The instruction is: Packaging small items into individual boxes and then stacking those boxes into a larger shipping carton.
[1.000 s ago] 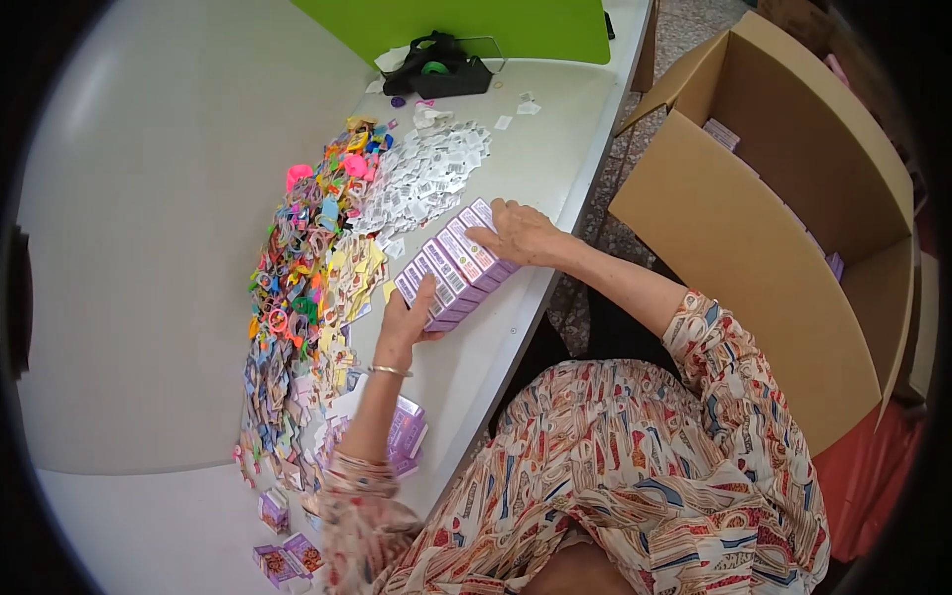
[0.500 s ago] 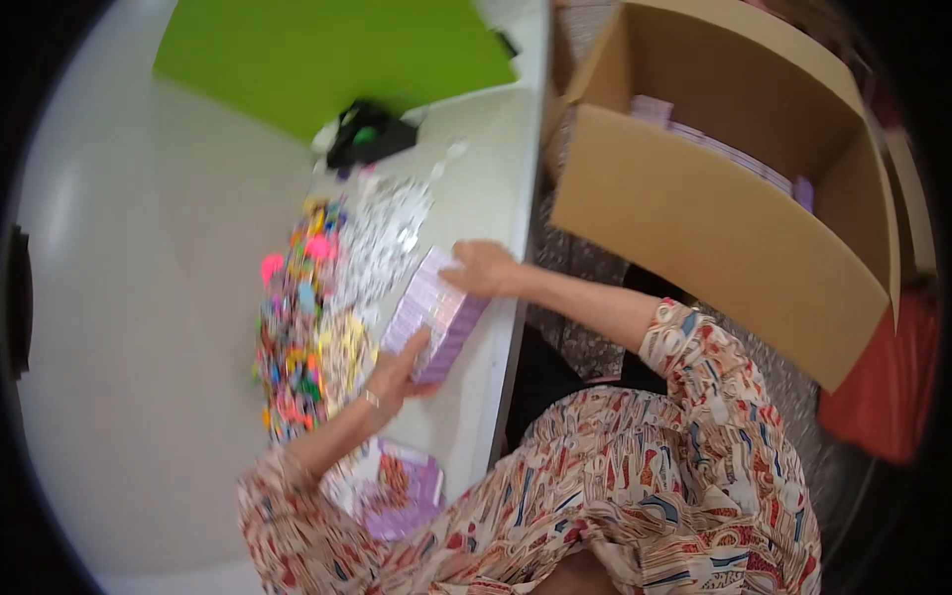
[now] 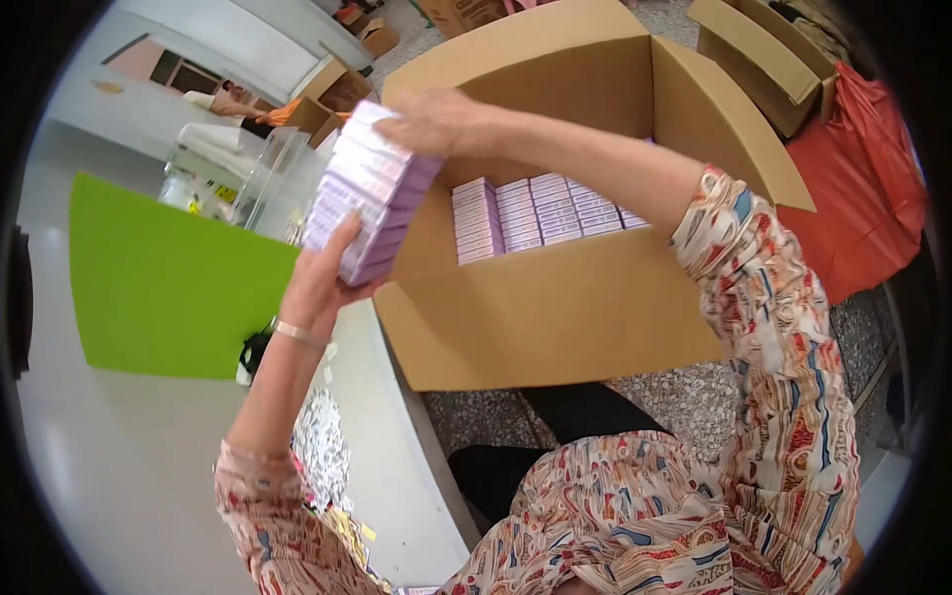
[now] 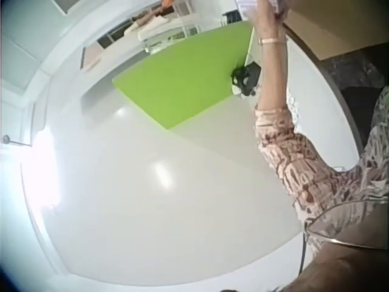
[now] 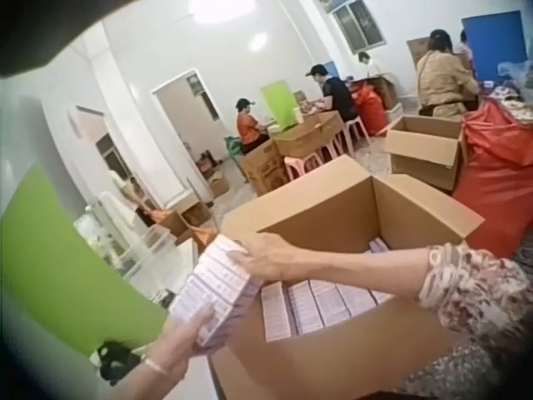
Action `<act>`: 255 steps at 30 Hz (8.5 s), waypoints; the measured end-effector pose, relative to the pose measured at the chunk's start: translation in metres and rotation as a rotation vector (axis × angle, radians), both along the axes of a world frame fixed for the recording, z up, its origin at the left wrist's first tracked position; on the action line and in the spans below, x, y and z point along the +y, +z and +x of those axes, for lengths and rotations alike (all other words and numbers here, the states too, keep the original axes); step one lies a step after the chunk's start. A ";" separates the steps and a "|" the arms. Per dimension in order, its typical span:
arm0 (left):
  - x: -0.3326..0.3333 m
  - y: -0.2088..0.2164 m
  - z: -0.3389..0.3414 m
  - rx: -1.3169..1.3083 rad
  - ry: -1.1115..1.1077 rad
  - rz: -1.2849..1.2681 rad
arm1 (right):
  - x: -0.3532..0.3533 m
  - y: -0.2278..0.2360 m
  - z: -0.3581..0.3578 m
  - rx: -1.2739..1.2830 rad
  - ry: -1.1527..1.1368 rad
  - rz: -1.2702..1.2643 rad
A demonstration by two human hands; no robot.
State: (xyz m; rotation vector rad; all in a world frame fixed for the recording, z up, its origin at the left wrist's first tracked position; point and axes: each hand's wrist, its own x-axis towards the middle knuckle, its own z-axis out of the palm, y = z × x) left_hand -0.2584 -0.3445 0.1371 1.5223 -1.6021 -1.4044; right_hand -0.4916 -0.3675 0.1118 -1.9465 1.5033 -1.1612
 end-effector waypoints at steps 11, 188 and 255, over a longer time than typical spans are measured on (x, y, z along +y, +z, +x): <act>-0.117 -0.182 -0.126 -0.021 -0.151 0.607 | -0.102 -0.177 -0.139 0.002 0.012 0.504; 0.393 -0.156 0.206 -0.443 0.811 -0.548 | 0.232 -0.146 0.342 0.016 1.424 0.720; 0.396 -0.145 0.180 -0.203 0.937 -0.485 | 0.231 -0.144 0.335 0.035 1.619 0.802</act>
